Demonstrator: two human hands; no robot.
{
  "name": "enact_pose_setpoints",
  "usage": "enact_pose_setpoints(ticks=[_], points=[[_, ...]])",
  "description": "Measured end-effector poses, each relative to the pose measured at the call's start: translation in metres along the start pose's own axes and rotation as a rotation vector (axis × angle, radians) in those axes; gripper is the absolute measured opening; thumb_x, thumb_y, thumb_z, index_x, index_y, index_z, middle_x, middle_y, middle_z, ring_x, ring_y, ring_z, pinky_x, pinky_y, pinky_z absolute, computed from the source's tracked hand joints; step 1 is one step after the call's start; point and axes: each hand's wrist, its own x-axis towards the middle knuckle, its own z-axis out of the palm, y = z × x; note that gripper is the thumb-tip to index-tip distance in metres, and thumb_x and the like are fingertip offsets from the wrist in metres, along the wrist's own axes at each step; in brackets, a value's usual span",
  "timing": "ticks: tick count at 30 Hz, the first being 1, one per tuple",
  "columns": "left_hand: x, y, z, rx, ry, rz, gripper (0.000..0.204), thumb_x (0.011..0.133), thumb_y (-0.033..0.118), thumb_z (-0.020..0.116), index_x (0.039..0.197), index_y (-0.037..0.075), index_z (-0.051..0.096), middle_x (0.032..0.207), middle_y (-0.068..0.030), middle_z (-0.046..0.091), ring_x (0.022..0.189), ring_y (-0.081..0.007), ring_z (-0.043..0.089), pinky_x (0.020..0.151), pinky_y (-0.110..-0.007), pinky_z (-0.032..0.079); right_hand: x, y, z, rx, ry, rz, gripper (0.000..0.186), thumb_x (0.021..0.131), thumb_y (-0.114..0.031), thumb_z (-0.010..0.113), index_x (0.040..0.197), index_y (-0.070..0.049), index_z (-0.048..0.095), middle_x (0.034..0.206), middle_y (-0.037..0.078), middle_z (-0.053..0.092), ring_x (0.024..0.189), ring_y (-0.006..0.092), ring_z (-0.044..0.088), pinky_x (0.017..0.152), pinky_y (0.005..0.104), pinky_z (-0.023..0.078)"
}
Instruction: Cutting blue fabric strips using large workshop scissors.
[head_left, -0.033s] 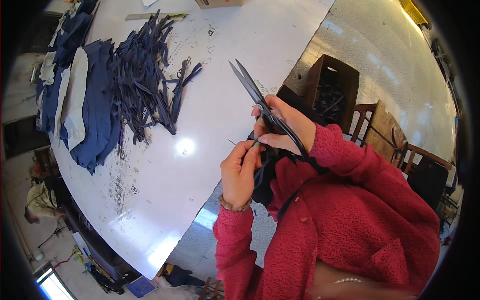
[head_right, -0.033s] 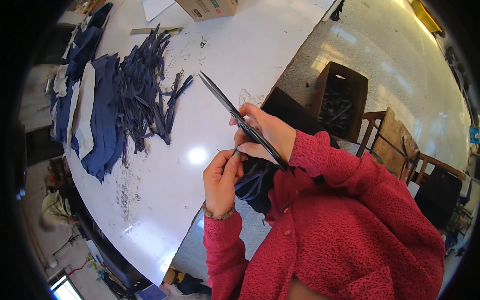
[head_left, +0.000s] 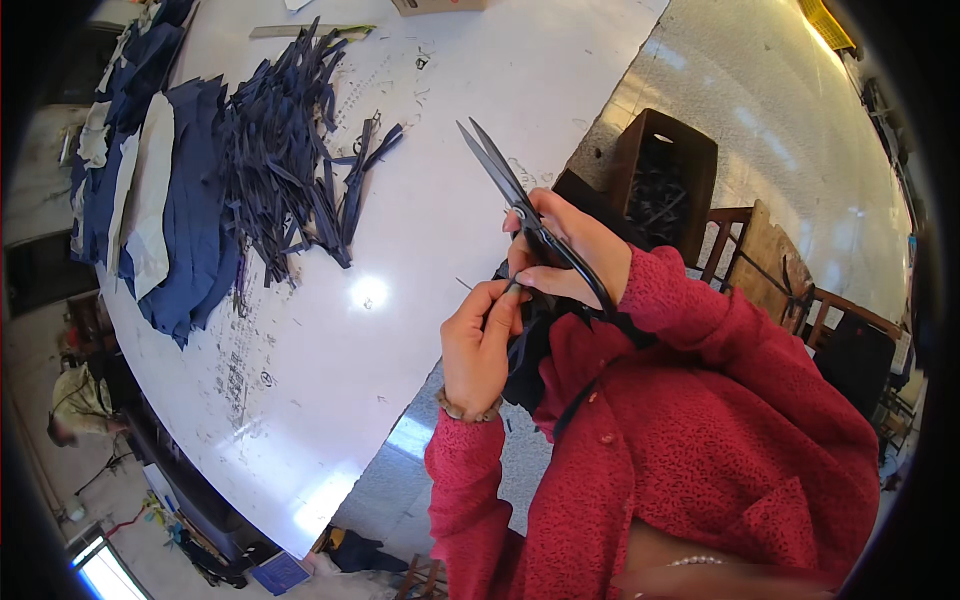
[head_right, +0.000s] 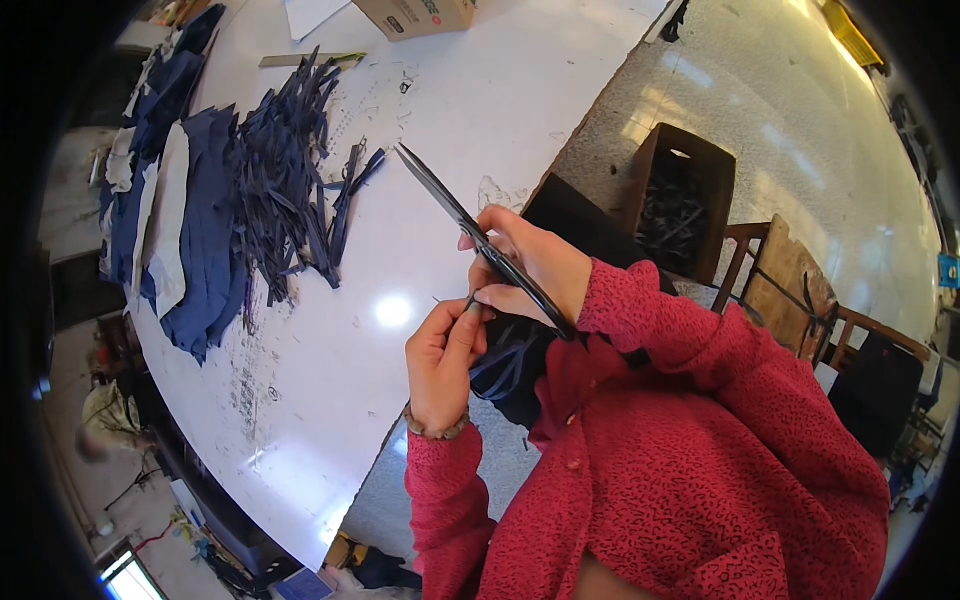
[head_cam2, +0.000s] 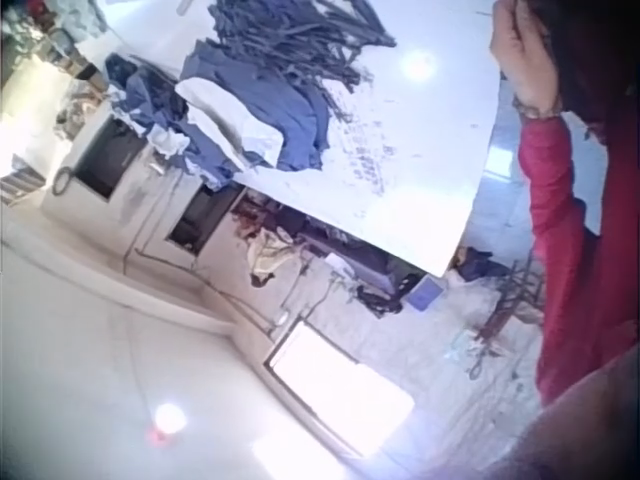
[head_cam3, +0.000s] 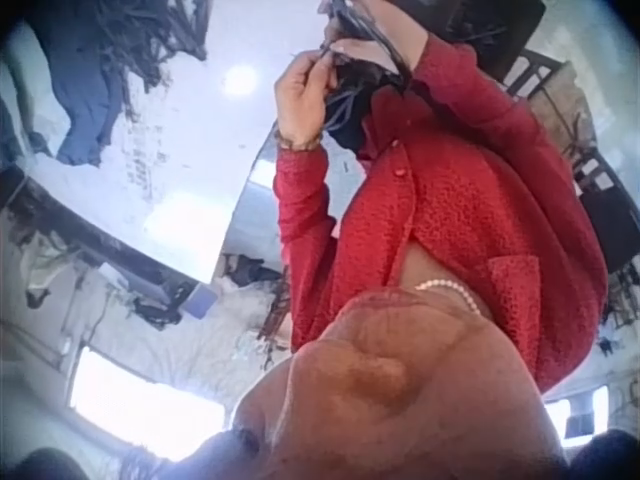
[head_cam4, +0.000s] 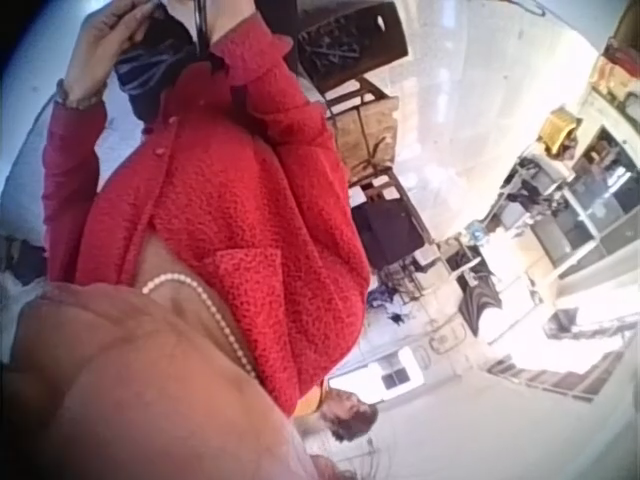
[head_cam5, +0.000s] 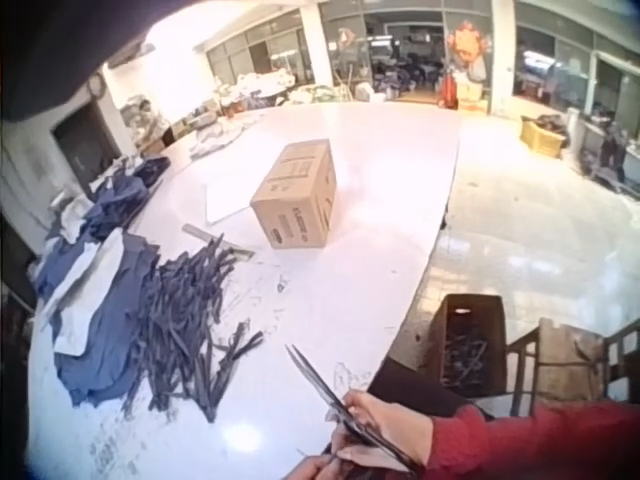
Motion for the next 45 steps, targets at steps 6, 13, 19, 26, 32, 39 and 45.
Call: enact_pose_setpoints(ticks=[6,13,19,26,32,39,45], points=[[-0.010,-0.002,-0.020,0.101,-0.044,-0.096,0.018,0.095,0.012,0.053,0.097,-0.001,0.064,0.063,0.0046,0.047,0.058,-0.0031,0.039,0.052,-0.019,0.031,0.002,0.002,-0.005,-0.233,0.050,-0.040,0.041,0.079,0.002,0.061,0.115,-0.003,0.040,0.083,0.006,0.061,0.077,0.0147,0.061,0.073,0.0276,0.049],[-0.017,-0.020,-0.042,0.277,0.074,-0.028,0.018,0.095,0.013,0.053,0.095,0.000,0.065,0.060,0.0030,0.049,0.056,-0.0038,0.041,0.050,-0.021,0.033,0.014,0.003,-0.012,-0.598,0.242,-0.151,0.040,0.077,0.005,0.060,0.111,-0.001,0.040,0.081,0.007,0.060,0.075,0.0148,0.060,0.073,0.0264,0.047],[0.002,-0.017,-0.038,0.522,0.201,0.047,0.016,0.092,0.014,0.055,0.093,0.001,0.064,0.067,-0.0077,0.064,0.057,-0.0133,0.056,0.054,-0.027,0.043,0.026,0.004,-0.008,-0.920,0.331,-0.197,0.040,0.078,-0.007,0.067,0.112,-0.007,0.045,0.074,0.009,0.056,0.070,0.0296,0.061,0.065,0.0343,0.049],[0.009,-0.016,-0.039,0.610,0.183,0.040,0.017,0.092,0.016,0.053,0.093,0.002,0.062,0.079,-0.0143,0.068,0.071,-0.0294,0.067,0.064,-0.034,0.049,0.029,0.011,-0.006,-1.210,0.343,-0.251,0.037,0.076,-0.006,0.067,0.109,-0.008,0.050,0.076,0.005,0.055,0.069,0.0250,0.059,0.063,0.0337,0.048],[0.014,-0.013,-0.041,0.622,0.136,0.000,0.017,0.091,0.016,0.054,0.092,0.002,0.062,0.078,-0.0132,0.069,0.070,-0.0277,0.067,0.064,-0.032,0.049,0.023,0.002,-0.015,-1.066,0.340,-0.140,0.048,0.073,-0.008,0.071,0.114,-0.010,0.047,0.084,0.007,0.057,0.083,0.0279,0.060,0.069,0.0371,0.049],[0.012,-0.017,-0.044,0.588,0.134,-0.011,0.016,0.092,0.014,0.054,0.092,0.000,0.062,0.076,-0.0117,0.068,0.068,-0.0211,0.065,0.063,-0.030,0.048,-0.023,0.002,-0.004,-0.805,0.225,0.089,0.044,0.078,-0.027,0.074,0.110,-0.008,0.051,0.071,0.009,0.058,0.061,0.0218,0.061,0.059,0.0315,0.048],[0.012,-0.017,-0.043,0.522,0.133,-0.018,0.017,0.092,0.014,0.054,0.092,-0.001,0.063,0.077,-0.0099,0.068,0.068,-0.0141,0.062,0.063,-0.026,0.046,-0.037,0.036,-0.007,-0.656,0.117,0.158,0.052,0.084,-0.045,0.067,0.107,-0.002,0.050,0.066,0.012,0.059,0.062,0.0308,0.062,0.059,0.0363,0.048]])
